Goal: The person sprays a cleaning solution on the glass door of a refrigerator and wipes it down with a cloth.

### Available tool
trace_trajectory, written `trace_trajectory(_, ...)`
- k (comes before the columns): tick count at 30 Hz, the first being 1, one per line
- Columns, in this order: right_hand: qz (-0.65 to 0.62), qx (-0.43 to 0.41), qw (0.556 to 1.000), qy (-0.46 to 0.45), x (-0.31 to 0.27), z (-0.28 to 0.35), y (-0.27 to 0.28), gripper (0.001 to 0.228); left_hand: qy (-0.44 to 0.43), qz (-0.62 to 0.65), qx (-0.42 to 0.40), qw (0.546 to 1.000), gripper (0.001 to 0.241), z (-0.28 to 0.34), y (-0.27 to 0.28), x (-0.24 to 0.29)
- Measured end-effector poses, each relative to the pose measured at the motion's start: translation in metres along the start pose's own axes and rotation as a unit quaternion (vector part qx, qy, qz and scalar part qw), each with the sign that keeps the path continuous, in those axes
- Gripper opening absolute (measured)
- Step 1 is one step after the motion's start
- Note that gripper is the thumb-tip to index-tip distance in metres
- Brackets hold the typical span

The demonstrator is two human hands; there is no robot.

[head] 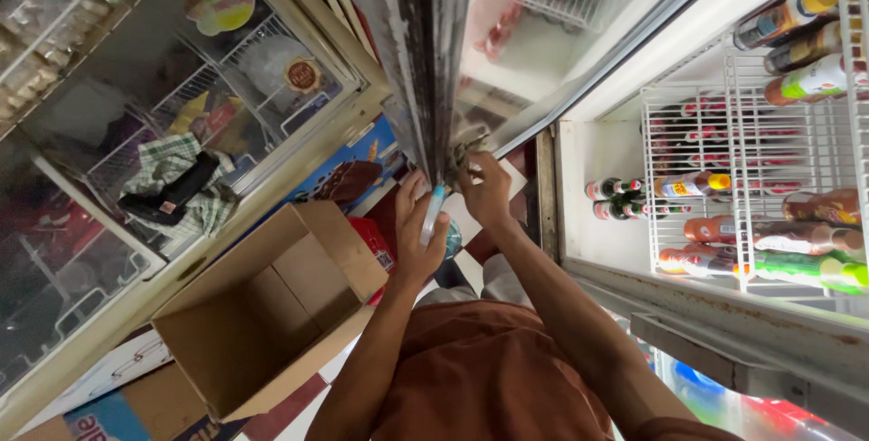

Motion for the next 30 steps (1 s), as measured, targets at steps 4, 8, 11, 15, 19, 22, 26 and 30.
trace_trajectory(4,0.033,0.093,0.98,0.172,-0.074,-0.016,0.027,0.03,-0.007,-0.049,0.003,0.999,0.045,0.0,0.006,-0.003)
trace_trajectory(8,-0.107,0.124,0.982,0.096,-0.107,-0.03,0.027,0.037,-0.015,0.04,0.0,0.999,0.046,-0.004,0.005,0.003)
trace_trajectory(11,0.001,0.146,0.973,0.181,-0.091,-0.023,0.021,0.02,-0.011,0.033,0.004,0.999,0.048,-0.006,0.006,0.006)
trace_trajectory(15,0.035,0.069,0.985,0.157,-0.062,-0.005,0.012,0.018,0.006,0.034,0.009,0.999,0.048,-0.006,0.009,0.009)
trace_trajectory(19,-0.013,0.073,0.988,0.136,-0.089,-0.009,0.02,0.016,-0.023,0.028,0.009,0.999,0.049,-0.014,0.015,0.023)
trace_trajectory(22,0.039,0.129,0.96,0.244,-0.141,-0.034,0.037,0.025,-0.065,0.026,0.009,0.997,0.05,-0.023,0.019,0.036)
trace_trajectory(26,0.009,0.127,0.953,0.273,-0.193,-0.06,0.054,0.028,-0.078,0.034,0.021,0.996,0.052,-0.033,0.021,0.049)
trace_trajectory(30,0.002,0.162,0.938,0.307,-0.166,-0.055,0.037,0.026,-0.069,0.045,0.021,0.996,0.052,-0.031,0.02,0.046)
Point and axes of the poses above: each hand's wrist, its own z-axis away from the middle knuckle, its own y-axis out of the back of the hand, x = y × z, the point moved 2 cm from there along -z, towards the middle knuckle, and after that the axes turned 2 degrees about -y, right-handed, at the moved point
